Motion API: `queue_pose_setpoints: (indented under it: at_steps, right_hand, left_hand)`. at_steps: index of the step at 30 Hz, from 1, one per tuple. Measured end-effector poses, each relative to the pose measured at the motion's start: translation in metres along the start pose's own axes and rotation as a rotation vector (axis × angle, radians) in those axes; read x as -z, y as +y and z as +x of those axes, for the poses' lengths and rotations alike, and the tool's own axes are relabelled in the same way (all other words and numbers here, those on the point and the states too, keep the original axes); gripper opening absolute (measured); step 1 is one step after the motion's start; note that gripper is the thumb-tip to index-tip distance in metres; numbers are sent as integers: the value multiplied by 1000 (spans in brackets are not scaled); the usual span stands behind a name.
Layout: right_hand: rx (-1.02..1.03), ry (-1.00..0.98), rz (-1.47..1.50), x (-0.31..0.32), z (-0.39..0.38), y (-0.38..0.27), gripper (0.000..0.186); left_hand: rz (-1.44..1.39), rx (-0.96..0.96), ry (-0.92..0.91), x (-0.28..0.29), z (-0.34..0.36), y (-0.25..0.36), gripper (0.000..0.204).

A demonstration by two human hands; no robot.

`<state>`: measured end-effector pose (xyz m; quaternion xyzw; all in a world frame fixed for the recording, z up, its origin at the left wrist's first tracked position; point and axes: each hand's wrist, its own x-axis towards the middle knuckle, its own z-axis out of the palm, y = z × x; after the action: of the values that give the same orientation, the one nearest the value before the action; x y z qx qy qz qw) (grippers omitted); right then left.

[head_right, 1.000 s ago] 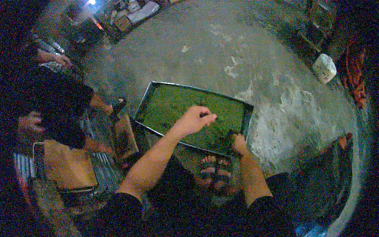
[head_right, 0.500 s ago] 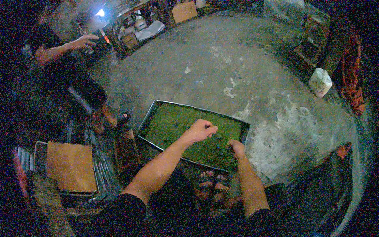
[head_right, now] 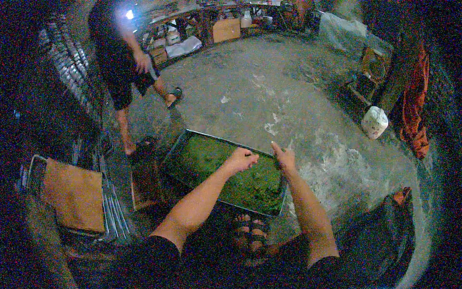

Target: The person sits on the floor and uses both hands to scoop green dough from a metal tray. They roll the dough into small balls and place them back into the tray, repeating this process continuously.

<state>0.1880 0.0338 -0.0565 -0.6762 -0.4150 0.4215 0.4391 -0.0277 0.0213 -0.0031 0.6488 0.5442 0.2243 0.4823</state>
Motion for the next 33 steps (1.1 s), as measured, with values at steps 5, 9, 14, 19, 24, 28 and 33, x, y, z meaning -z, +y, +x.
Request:
queue_pose_setpoints:
  at_steps: [5,9,14,19,24,28,33]
  right_hand:
    - [-4,-228,242,27,-51,-71,26]
    - [-213,-307,621,39,-56,-71,20]
    - [-332,-285,671,19,-64,-32,17]
    - [-214,-313,464,14,-61,-18,8]
    - [-219,-339,410,31,-62,-5,7]
    - [-217,-789,536,-6,-48,4,30]
    - [-295,-164,407,49,-79,-16,39]
  left_hand:
    - [-133,32,-23,11,-14,-4,27]
    - [-306,67,-46,22,-24,-11,27]
    - [-463,132,-76,25,-24,-20,27]
    - [-477,88,-68,7,-13,-15,27]
    - [-445,14,-124,-12,2,-21,29]
    - [-82,-219,60,-2,32,-85,29]
    - [-516,68,-147,-51,-11,-5,23]
